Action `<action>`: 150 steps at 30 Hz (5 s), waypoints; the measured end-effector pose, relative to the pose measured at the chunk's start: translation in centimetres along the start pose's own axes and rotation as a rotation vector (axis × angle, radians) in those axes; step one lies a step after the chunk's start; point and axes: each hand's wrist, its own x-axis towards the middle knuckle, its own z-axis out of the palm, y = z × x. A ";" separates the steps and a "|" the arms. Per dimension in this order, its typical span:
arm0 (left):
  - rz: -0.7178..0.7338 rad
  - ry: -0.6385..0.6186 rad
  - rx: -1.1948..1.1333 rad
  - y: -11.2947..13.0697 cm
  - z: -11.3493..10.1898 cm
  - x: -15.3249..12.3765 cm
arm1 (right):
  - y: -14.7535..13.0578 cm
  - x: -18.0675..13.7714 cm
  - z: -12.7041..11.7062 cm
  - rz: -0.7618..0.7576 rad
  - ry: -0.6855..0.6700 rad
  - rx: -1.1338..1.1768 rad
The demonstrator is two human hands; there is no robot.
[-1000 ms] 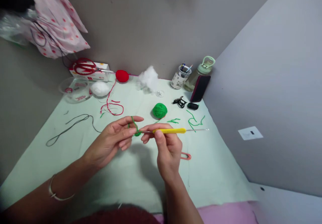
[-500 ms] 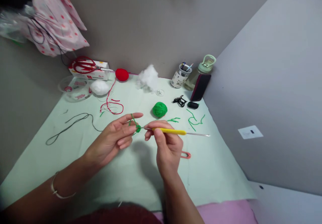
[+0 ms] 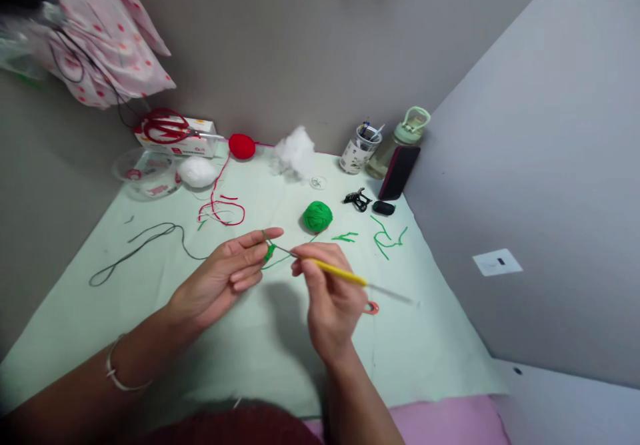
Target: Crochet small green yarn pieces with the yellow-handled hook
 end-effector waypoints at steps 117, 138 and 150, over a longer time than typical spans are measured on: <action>0.035 -0.015 0.161 -0.6 0.6 -0.6 | 0.5 -0.1 -0.2 0.295 -0.046 0.412; 0.141 -0.027 0.230 -1.3 0.6 -0.7 | 0.6 -0.3 -0.2 0.310 -0.084 0.366; 0.164 0.008 0.227 -0.9 0.4 -0.6 | 0.6 0.2 0.4 0.425 -0.029 0.474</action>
